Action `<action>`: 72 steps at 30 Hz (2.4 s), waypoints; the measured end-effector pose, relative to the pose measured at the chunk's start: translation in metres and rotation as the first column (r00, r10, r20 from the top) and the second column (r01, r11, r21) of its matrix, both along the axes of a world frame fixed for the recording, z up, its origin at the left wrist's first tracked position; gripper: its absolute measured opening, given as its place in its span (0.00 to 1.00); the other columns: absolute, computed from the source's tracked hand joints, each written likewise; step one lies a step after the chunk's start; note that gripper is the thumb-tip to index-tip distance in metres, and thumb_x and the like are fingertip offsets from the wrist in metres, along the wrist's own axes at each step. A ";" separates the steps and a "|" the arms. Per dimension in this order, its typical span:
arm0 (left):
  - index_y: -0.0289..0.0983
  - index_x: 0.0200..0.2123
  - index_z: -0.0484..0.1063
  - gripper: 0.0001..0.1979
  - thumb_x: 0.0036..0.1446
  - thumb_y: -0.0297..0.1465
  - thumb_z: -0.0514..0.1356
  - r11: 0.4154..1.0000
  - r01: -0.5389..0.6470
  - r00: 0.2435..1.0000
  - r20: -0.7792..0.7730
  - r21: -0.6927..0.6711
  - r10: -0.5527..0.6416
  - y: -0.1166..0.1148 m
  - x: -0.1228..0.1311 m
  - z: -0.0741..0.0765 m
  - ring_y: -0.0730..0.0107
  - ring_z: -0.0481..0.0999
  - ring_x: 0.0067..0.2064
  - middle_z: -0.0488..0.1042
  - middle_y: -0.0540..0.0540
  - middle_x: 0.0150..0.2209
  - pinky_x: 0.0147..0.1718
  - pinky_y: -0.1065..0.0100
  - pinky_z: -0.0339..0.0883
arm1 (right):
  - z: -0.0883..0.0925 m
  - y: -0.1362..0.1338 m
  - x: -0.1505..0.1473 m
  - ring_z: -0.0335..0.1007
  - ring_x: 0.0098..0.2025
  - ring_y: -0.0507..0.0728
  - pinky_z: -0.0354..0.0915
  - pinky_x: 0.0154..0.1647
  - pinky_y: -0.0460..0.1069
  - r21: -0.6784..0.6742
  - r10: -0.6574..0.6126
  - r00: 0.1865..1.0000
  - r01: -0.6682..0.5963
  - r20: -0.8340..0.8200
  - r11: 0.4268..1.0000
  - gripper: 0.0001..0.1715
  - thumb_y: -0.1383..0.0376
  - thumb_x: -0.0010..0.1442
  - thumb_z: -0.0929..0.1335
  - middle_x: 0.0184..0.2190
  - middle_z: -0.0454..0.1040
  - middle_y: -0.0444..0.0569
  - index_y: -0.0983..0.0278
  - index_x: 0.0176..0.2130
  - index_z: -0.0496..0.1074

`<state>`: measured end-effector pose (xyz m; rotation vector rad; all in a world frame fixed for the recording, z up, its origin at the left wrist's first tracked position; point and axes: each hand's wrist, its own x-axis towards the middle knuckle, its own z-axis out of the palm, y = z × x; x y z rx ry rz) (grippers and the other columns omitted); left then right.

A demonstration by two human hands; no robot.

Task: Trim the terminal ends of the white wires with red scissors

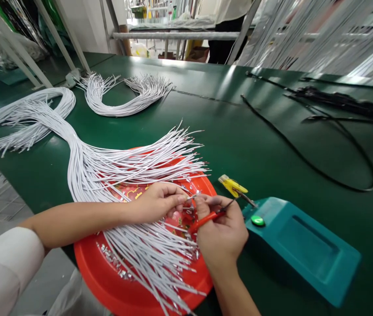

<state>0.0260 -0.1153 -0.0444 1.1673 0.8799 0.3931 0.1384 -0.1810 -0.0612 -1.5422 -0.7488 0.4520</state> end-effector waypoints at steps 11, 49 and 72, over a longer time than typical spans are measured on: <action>0.31 0.29 0.68 0.08 0.58 0.29 0.54 1.000 0.031 0.999 0.025 -0.002 -0.031 0.000 -0.001 -0.001 0.85 0.61 0.18 0.65 0.54 0.21 0.18 0.78 0.56 | -0.001 0.000 0.001 0.73 0.30 0.54 0.70 0.31 0.50 0.027 0.015 1.000 -0.015 0.022 1.000 0.15 0.58 0.46 0.74 0.27 0.74 0.44 0.61 0.29 0.66; 0.32 0.21 0.66 0.11 0.56 0.26 0.55 0.998 -0.036 0.999 0.041 0.060 0.033 0.000 0.001 0.000 0.83 0.62 0.20 0.64 0.55 0.17 0.28 0.76 0.60 | -0.006 0.001 0.000 0.68 0.28 0.52 0.67 0.29 0.48 0.019 -0.004 0.999 0.003 0.043 1.000 0.16 0.58 0.46 0.73 0.26 0.70 0.43 0.63 0.29 0.66; 0.30 0.32 0.73 0.05 0.52 0.27 0.60 0.988 -0.137 0.978 0.170 0.078 0.122 0.002 -0.003 0.000 0.81 0.69 0.26 0.73 0.49 0.27 0.28 0.75 0.65 | -0.005 0.001 0.007 0.63 0.23 0.52 0.61 0.23 0.47 -0.283 0.446 0.890 -0.406 0.092 0.869 0.16 0.54 0.46 0.71 0.22 0.68 0.43 0.62 0.28 0.68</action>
